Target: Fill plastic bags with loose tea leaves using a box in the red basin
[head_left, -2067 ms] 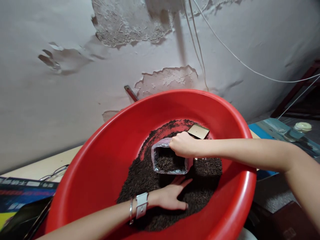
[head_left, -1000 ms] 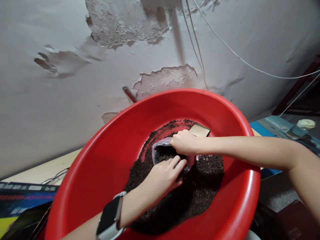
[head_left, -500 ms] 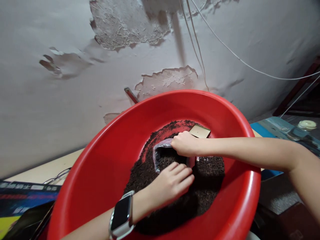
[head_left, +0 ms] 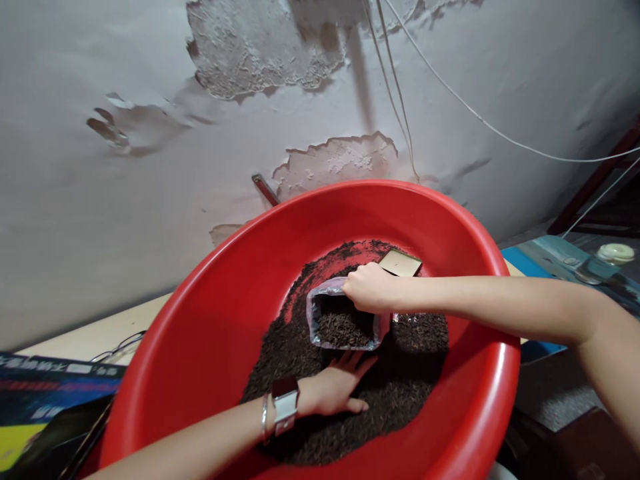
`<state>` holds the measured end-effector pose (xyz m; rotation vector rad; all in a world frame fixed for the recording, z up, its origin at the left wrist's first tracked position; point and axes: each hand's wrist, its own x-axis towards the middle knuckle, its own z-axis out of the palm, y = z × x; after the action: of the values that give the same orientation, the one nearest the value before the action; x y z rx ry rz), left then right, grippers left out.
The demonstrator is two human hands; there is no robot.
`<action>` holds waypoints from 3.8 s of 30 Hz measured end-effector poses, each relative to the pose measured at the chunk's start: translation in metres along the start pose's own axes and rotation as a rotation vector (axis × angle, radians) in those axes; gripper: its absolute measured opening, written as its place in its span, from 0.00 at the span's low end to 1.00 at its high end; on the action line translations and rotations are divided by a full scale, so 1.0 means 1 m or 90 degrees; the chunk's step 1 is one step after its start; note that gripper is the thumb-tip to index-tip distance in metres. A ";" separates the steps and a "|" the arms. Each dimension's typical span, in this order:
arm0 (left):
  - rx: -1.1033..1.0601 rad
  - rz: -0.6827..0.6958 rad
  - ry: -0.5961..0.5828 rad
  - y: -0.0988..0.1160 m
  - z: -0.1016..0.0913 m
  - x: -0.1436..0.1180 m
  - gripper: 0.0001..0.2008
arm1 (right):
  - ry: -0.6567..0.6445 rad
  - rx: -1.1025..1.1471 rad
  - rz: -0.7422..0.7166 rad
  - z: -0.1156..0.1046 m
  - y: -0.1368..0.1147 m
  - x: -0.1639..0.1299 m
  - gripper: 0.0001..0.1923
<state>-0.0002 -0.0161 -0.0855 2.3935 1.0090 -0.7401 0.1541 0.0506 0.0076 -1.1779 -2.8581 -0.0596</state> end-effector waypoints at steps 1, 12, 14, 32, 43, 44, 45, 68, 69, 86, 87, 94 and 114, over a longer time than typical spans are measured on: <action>-0.012 0.008 -0.004 0.000 0.001 0.000 0.42 | -0.001 0.000 0.000 0.000 0.000 0.000 0.12; -0.208 0.094 -0.015 0.003 0.004 0.003 0.41 | 0.002 -0.007 -0.017 0.003 0.000 0.001 0.13; -0.232 0.099 -0.027 0.003 0.002 0.002 0.44 | -0.004 -0.010 -0.017 0.003 0.000 0.002 0.12; 0.066 0.116 -0.064 0.024 -0.020 -0.012 0.16 | -0.008 -0.012 -0.017 -0.002 -0.002 -0.002 0.13; 0.004 0.109 0.285 0.028 -0.072 -0.044 0.08 | -0.021 -0.019 -0.009 -0.005 -0.003 -0.002 0.13; 0.017 0.076 0.317 0.023 -0.074 -0.044 0.10 | -0.025 -0.017 -0.011 -0.006 -0.003 -0.001 0.13; 0.040 0.040 0.342 0.018 -0.074 -0.044 0.11 | -0.029 -0.014 -0.013 -0.006 -0.003 -0.001 0.13; 0.236 0.271 0.273 0.050 -0.030 -0.027 0.18 | 0.022 -0.018 0.039 0.006 0.009 0.009 0.14; 0.243 0.259 0.268 0.048 -0.026 -0.025 0.19 | 0.025 -0.014 0.035 0.007 0.009 0.009 0.14; 0.039 0.115 0.290 0.108 -0.056 0.110 0.21 | 0.046 -0.003 0.031 0.011 0.015 0.016 0.13; 0.033 0.097 0.250 0.106 -0.053 0.111 0.21 | 0.046 -0.002 0.034 0.011 0.016 0.016 0.13; 0.023 0.134 0.139 0.072 -0.022 0.085 0.28 | 0.041 0.002 0.025 0.011 0.016 0.017 0.13; 0.124 0.123 0.005 0.046 -0.018 -0.010 0.27 | 0.017 0.008 0.025 0.008 0.017 0.012 0.14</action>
<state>0.0335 -0.0407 -0.0571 2.6156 0.7233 -0.7908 0.1570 0.0713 0.0011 -1.2220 -2.8068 -0.0541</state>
